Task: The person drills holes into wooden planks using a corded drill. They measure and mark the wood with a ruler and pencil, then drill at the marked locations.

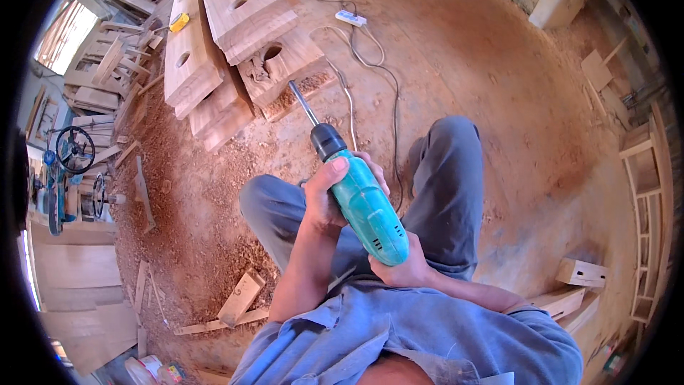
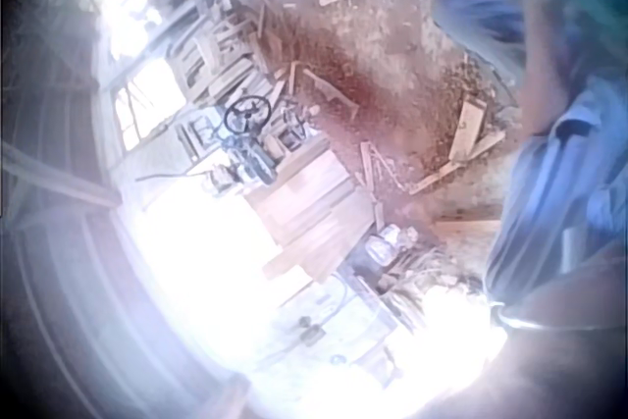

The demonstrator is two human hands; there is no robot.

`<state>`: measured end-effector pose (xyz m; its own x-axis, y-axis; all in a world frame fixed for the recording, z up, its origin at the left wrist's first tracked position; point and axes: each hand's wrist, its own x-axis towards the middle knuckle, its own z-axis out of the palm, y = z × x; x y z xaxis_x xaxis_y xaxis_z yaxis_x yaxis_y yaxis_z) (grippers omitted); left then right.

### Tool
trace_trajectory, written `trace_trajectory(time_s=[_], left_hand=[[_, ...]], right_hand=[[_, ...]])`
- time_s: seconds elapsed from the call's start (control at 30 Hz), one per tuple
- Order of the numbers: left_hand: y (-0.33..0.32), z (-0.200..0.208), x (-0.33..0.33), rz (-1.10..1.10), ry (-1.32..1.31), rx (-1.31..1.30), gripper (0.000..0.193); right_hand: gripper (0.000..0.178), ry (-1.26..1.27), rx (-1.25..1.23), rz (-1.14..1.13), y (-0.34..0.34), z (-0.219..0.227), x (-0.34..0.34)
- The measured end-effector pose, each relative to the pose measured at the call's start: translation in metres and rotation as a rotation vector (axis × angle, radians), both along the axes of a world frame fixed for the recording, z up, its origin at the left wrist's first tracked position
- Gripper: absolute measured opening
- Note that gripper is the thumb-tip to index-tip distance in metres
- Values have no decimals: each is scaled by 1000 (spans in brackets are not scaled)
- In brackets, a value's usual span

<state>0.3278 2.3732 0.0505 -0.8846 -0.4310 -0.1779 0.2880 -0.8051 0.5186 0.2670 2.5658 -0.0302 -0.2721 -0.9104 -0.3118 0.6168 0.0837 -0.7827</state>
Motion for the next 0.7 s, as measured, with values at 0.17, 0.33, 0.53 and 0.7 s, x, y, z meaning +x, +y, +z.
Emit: trace_trajectory(time_s=[0.17,0.33,0.53,0.7], left_hand=[[-1,2,2,16,-19,9,51],[-5,0,1,32,-33,-18,52],[-13,-2,-1,32,-18,-16,53],[-19,-7,-1,26,-22,-26,51]], right_hand=[[25,522,-20,96,-4,27,-2],[23,598,0,104,-10,35,-1],[23,557,1,63,-19,39,1],[21,599,-24,91,-22,28,-1]])
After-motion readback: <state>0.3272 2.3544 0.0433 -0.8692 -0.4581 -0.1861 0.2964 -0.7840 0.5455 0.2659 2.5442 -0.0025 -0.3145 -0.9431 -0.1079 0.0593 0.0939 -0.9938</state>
